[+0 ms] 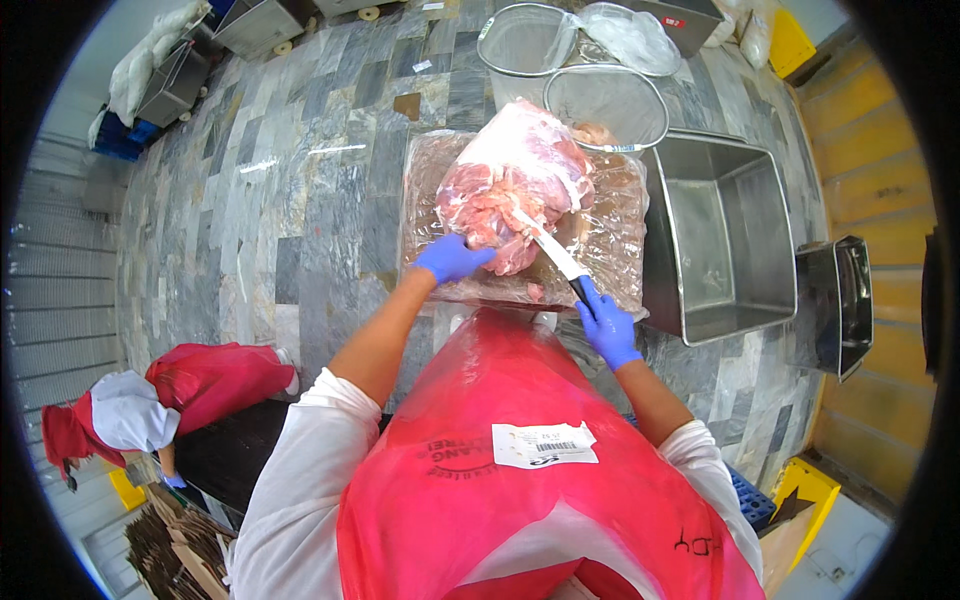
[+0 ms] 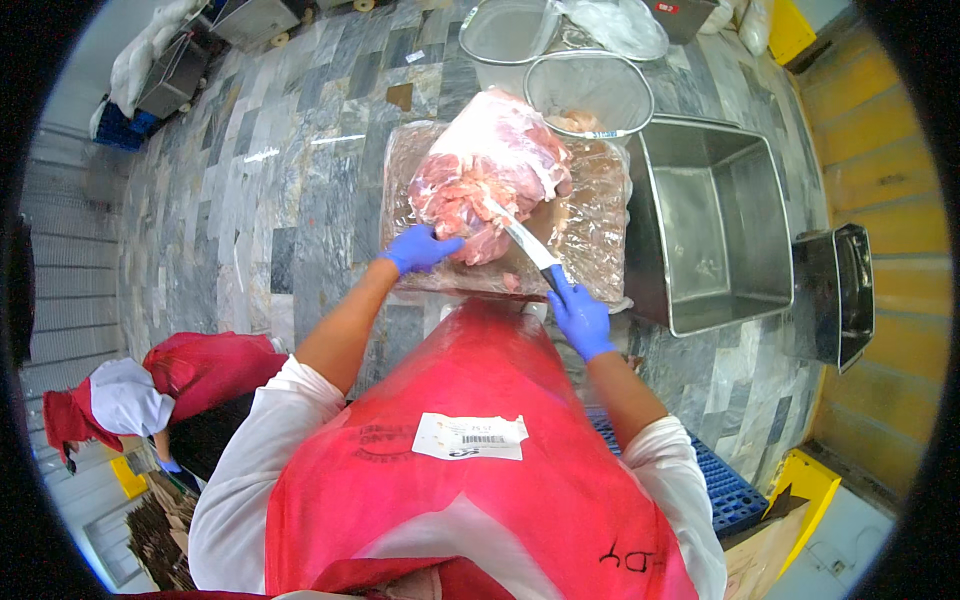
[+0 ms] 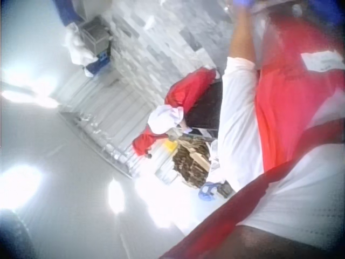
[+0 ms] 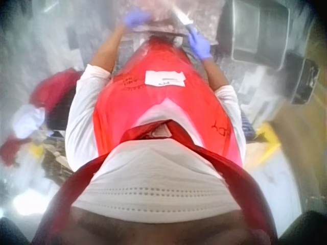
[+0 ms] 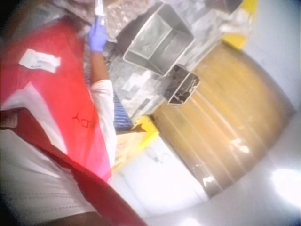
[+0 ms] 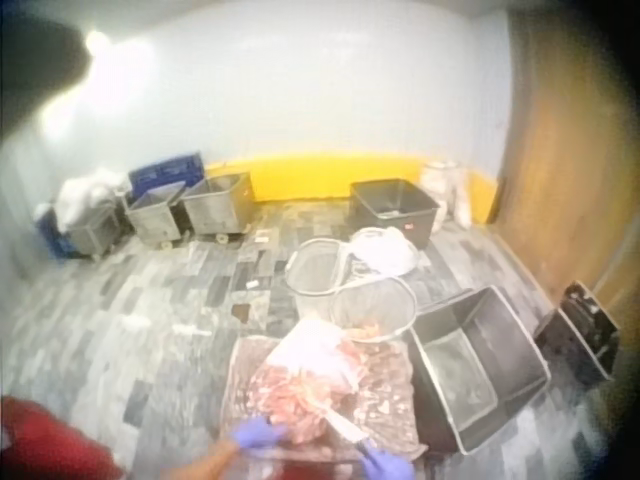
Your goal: The person uses a knife to trim fat and separate portions of a large raw meat cut on a plastic-covered work surface. They repeatedly reposition the meat and remove trimmed pieces, placing them into a nearby metal container.
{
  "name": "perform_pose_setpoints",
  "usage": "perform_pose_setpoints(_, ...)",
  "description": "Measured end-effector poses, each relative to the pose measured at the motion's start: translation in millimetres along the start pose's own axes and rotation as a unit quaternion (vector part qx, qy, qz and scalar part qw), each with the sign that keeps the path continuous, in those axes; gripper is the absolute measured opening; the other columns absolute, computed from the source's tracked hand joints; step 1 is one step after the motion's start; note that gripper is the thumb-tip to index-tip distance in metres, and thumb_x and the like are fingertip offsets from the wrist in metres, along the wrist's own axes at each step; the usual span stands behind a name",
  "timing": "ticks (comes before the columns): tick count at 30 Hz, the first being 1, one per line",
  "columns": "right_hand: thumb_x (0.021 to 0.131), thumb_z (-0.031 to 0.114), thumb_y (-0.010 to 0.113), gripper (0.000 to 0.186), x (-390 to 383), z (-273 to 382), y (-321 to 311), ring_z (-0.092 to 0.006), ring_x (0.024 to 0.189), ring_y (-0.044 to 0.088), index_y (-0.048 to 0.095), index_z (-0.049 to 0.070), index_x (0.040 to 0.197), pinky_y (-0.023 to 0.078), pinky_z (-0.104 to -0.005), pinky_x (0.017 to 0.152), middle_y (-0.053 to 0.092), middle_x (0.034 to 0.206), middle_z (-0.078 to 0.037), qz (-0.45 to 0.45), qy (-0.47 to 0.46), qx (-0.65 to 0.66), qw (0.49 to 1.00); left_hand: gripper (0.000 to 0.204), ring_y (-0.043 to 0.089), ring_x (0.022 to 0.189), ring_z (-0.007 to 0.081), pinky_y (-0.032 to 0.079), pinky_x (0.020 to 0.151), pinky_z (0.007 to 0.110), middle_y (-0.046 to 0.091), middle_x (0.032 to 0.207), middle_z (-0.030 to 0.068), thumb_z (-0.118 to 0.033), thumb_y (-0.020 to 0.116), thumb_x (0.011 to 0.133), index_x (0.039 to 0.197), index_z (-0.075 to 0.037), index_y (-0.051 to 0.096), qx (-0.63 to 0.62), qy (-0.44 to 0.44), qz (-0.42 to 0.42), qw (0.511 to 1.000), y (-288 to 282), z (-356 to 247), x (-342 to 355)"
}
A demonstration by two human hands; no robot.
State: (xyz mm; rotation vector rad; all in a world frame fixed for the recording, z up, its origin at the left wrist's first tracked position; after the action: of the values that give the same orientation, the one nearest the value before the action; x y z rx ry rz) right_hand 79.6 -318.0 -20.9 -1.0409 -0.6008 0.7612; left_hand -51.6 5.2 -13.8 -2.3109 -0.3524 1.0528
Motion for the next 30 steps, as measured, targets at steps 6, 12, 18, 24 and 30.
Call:
perform_pose_setpoints(6, 0.091, 0.036, 0.075, 0.045, 23.0, -9.5, -24.9, -0.0433, 0.079, 0.072, 0.061, 0.010, 0.126, 0.055, -0.0545, 0.068, 0.072, 0.085, -0.022, 0.056, 0.058, 0.096, 0.992, 0.082, 0.064, 0.121, 0.0423, 0.052, 0.101, 0.049, 0.064, 0.129, 0.0305, -0.069, 0.069, 0.085, 0.134, -0.002, 0.065, 0.093, 0.099, -0.252, 0.958, -106.6, -48.3, 21.3)
perform_pose_setpoints(12, 0.087, 0.020, 0.065, 0.029, 59.7, -3.9, -31.2, -0.0446, 0.082, 0.071, 0.065, -0.001, 0.107, 0.055, -0.0515, 0.074, 0.072, 0.090, -0.026, 0.341, 0.229, 0.270, 0.871, 0.077, 0.053, 0.136, 0.0431, 0.045, 0.112, 0.047, 0.050, 0.149, 0.0284, -0.052, 0.067, 0.096, 0.156, -0.010, 0.043, -0.038, 0.218, -0.237, 0.946, -64.6, -14.9, 88.2)
perform_pose_setpoints(18, 0.090, 0.024, 0.067, 0.030, 64.1, -20.1, -19.7, -0.0480, 0.087, 0.070, 0.067, 0.005, 0.113, 0.054, -0.0573, 0.078, 0.071, 0.092, -0.029, 0.228, 0.142, 0.103, 0.958, 0.072, 0.046, 0.143, 0.0419, 0.041, 0.116, 0.046, 0.046, 0.155, 0.0257, -0.046, 0.063, 0.101, 0.159, -0.012, 0.039, -0.054, 0.223, -0.231, 0.945, -52.6, -11.8, 78.4)
perform_pose_setpoints(24, 0.088, 0.025, 0.071, 0.038, 69.3, -58.0, 20.0, -0.0466, 0.078, 0.070, 0.063, 0.008, 0.121, 0.055, -0.0566, 0.071, 0.071, 0.084, -0.026, 0.183, 0.040, 0.097, 0.977, 0.071, 0.044, 0.146, 0.0411, 0.039, 0.118, 0.045, 0.044, 0.157, 0.0244, -0.042, 0.064, 0.101, 0.160, -0.011, 0.038, -0.056, 0.215, -0.197, 0.955, -60.7, -15.1, 69.7)
perform_pose_setpoints(30, 0.085, 0.027, 0.076, 0.046, 78.9, -82.9, 41.4, -0.0436, 0.074, 0.071, 0.062, 0.008, 0.124, 0.056, -0.0541, 0.068, 0.071, 0.081, -0.024, 0.151, -0.017, 0.078, 0.985, 0.066, 0.047, 0.146, 0.0346, 0.038, 0.119, 0.042, 0.048, 0.158, 0.0200, -0.036, 0.064, 0.103, 0.159, -0.010, 0.040, -0.045, 0.202, -0.188, 0.960, -64.0, -11.5, 68.4)
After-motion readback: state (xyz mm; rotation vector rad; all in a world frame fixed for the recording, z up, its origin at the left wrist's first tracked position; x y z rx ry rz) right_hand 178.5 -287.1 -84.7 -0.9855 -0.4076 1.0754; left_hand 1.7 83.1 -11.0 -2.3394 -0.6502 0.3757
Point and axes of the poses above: each hand's wrist, its own x-axis towards the middle knuckle, its own y-axis out of the palm, z = x × y, the point moved 7 cm from there along x, towards the middle knuckle
